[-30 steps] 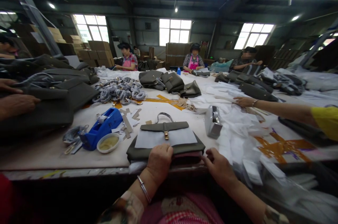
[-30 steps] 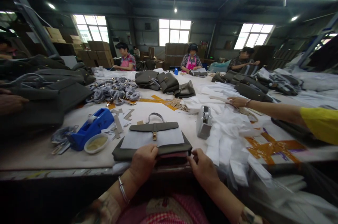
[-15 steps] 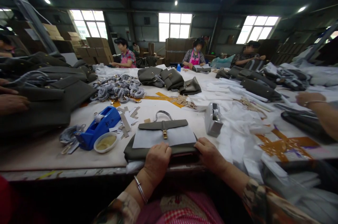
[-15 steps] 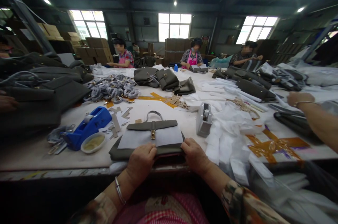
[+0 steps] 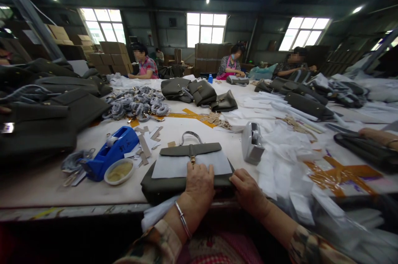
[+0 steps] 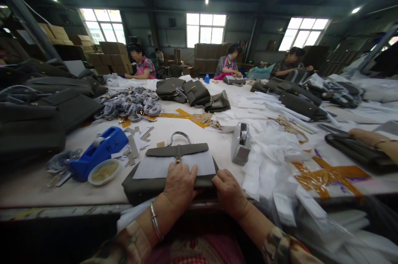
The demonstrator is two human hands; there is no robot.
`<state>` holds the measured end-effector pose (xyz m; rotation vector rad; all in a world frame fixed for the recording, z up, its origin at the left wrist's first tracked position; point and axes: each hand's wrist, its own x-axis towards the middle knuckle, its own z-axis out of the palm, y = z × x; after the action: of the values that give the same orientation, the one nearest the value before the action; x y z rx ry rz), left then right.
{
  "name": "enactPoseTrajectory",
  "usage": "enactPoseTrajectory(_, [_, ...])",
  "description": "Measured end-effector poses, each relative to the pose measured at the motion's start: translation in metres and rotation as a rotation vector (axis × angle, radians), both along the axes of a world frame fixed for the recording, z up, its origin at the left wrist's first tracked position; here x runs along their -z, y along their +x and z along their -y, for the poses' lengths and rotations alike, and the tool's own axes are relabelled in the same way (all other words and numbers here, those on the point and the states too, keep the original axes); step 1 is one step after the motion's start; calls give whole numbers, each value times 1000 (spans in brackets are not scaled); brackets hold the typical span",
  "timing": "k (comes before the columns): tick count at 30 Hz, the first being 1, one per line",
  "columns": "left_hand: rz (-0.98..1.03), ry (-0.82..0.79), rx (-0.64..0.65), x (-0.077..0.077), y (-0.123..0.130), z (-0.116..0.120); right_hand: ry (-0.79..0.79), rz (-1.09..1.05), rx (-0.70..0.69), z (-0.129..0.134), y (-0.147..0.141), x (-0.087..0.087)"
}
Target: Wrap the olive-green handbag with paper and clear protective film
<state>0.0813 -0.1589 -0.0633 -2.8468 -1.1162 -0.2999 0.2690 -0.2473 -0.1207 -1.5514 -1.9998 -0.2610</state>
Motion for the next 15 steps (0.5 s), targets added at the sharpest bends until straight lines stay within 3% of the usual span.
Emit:
enactPoseTrajectory(6, [53, 81, 126, 22, 7, 2, -4, 15, -6, -1, 1, -1])
enactPoseTrajectory(15, [2, -69, 178, 37, 20, 8, -61, -1, -35, 2, 3, 2])
